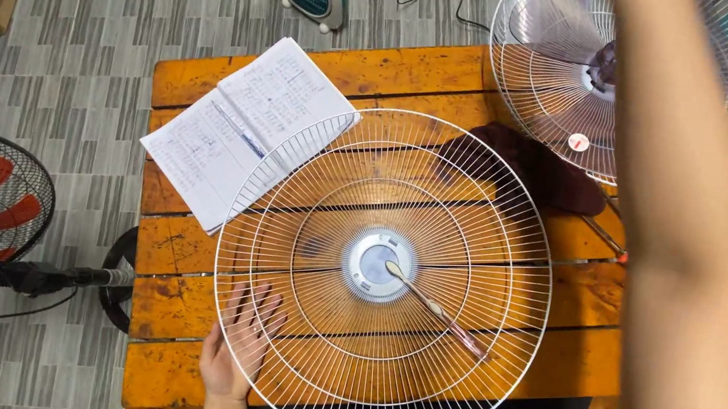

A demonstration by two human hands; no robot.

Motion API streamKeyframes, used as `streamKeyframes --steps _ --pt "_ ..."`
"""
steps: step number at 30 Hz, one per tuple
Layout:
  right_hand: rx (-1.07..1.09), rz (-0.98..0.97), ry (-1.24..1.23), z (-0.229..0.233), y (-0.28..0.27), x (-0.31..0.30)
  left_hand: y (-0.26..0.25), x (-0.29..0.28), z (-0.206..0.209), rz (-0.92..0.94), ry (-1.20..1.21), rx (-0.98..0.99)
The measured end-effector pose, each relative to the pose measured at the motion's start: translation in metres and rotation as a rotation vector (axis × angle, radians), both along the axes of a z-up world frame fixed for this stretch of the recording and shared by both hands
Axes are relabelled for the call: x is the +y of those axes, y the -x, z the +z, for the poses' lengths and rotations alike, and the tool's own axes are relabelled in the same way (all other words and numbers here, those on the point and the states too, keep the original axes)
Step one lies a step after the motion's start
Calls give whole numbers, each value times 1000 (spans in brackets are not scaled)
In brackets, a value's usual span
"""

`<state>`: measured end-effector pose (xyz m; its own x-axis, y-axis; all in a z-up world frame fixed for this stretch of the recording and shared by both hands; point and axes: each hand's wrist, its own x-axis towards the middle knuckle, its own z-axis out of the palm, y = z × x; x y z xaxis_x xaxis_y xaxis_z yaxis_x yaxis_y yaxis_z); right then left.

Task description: Cleaning a fan grill using a cloth and a sponge on a wooden table

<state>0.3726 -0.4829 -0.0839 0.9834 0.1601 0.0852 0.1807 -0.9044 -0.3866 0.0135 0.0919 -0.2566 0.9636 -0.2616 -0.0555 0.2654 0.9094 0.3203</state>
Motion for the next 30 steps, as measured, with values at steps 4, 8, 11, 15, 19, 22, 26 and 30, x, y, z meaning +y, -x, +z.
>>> streamKeyframes --steps 4,8,11,15,19,22,26,30 --pt "81 127 -130 12 114 80 -9 -1 -2 -40 96 -33" --pt "145 343 156 -49 230 121 -23 -30 60 115 -582 455" --pt "-133 -30 -229 -69 274 82 -20 -7 23 185 -694 298" --pt "-238 -347 -308 -94 332 57 -20 -9 42 189 -693 219" --pt "-164 -497 -156 -157 344 32 -32 -27 55 107 -1010 305" --pt "-63 -572 -206 -166 332 33 -27 -14 8 110 -611 196" --pt "23 -688 27 -164 304 41 -26 -32 11 53 288 52" --pt "-187 -639 244 -215 284 19 -23 -40 20 6 312 41"
